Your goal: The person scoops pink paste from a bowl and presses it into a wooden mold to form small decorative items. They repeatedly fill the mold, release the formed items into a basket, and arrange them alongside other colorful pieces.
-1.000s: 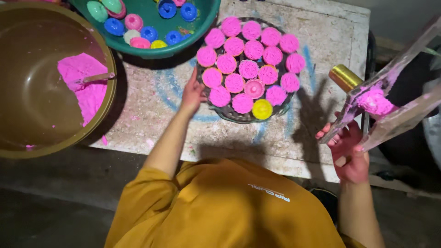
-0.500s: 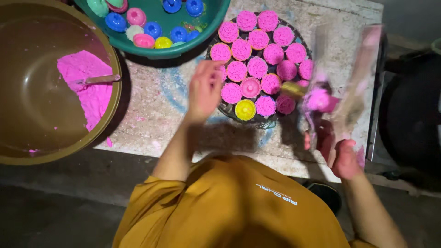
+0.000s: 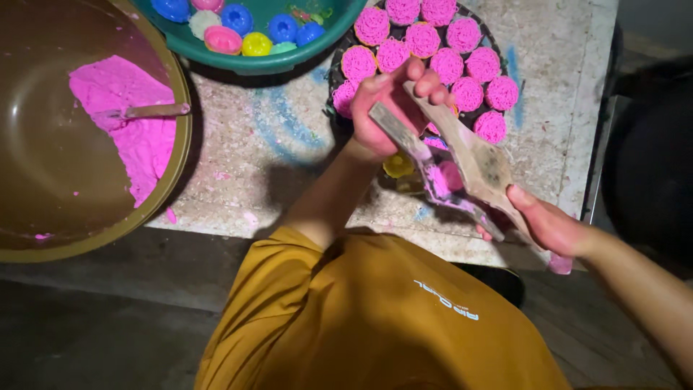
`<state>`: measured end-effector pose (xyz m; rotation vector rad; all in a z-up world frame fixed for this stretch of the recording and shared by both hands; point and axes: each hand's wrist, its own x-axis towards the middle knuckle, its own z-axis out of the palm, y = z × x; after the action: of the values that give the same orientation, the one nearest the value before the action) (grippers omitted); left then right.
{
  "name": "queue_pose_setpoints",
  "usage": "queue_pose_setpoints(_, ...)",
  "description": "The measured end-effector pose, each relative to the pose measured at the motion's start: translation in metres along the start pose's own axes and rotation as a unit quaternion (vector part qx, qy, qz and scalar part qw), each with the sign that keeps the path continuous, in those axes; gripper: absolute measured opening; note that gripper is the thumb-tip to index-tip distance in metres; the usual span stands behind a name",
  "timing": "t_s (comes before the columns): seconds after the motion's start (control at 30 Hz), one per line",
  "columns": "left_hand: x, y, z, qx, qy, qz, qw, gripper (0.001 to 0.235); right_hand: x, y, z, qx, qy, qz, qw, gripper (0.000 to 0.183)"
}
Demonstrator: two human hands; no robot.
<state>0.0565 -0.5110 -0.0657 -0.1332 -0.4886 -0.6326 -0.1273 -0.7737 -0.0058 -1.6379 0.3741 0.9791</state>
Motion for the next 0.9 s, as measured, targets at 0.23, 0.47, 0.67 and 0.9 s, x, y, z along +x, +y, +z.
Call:
queue_pose_setpoints(0.23, -0.003, 0.013, -0.04, -0.037, 0.002, 0.002, 0.999, 0.027, 0.028, 0.003, 0.027, -0.077, 0.079, -0.043, 0.993, 0.082)
queue_pose_setpoints(0.47, 0.002, 0.009, -0.047, -0.064, 0.009, 0.005, 0.998, 0.026, 0.011, -0.038, 0.038, -0.258, 0.175, 0.013, 0.95, 0.076)
queue_pose_setpoints(0.67, 0.006, 0.033, -0.043, -0.02, -0.019, -0.022, 0.999, 0.028, 0.03, -0.038, 0.057, -0.278, 0.163, -0.306, 0.896, 0.074)
queue_pose_setpoints(0.9, -0.001, 0.014, -0.04, -0.043, 0.031, -0.002, 0.999, 0.029, 0.022, -0.03, 0.047, -0.202, 0.154, -0.065, 0.965, 0.072)
